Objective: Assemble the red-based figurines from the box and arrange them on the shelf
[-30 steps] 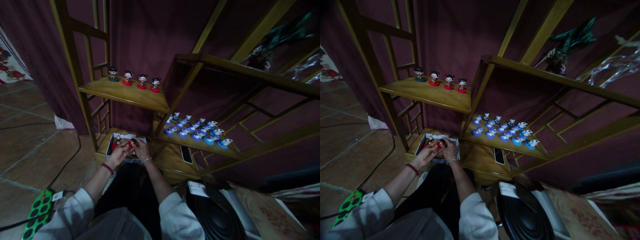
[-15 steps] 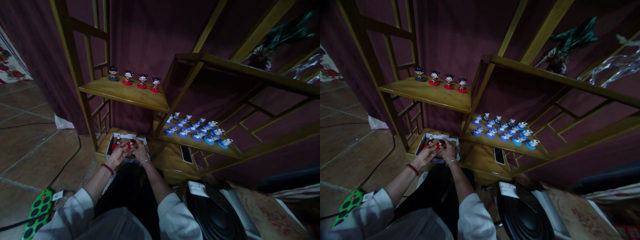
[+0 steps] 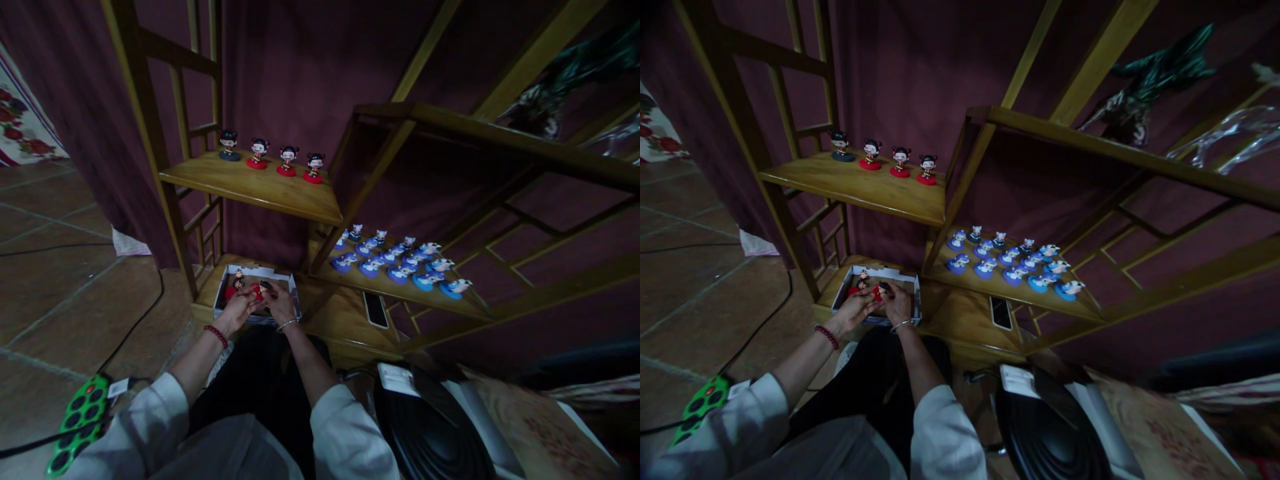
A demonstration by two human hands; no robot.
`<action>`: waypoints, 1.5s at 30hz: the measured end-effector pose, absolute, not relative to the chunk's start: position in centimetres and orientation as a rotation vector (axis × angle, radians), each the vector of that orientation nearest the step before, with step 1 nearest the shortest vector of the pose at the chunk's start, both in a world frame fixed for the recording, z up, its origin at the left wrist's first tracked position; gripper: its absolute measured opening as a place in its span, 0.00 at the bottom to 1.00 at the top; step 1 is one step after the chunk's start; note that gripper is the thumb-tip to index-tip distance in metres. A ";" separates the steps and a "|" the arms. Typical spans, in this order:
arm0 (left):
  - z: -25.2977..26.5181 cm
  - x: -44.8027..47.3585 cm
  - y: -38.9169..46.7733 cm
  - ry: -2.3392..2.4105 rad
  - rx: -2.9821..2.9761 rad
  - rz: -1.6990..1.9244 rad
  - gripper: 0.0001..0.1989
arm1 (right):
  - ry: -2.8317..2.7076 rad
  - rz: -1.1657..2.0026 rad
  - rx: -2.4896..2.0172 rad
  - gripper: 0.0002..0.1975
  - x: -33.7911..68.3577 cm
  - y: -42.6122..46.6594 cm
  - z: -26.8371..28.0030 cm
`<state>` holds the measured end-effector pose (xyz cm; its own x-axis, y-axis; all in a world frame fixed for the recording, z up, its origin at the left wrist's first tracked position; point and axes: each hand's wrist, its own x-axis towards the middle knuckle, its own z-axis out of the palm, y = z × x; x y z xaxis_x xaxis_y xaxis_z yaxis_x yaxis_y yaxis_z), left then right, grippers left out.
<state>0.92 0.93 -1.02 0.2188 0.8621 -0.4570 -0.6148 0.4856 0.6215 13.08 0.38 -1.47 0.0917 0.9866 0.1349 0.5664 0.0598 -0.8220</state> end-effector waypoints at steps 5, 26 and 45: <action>-1.3 1.0 1.0 0.942 0.413 1.018 0.14 | -1.524 0.706 -1.647 0.13 12.8 0.5 -2.9; -3.2 1.2 3.6 1.131 0.760 0.904 0.15 | -1.552 0.680 -1.719 0.17 12.6 1.6 -4.6; -3.6 -0.1 3.6 1.106 0.751 0.852 0.15 | -1.807 0.548 -1.787 0.16 12.0 2.1 -4.6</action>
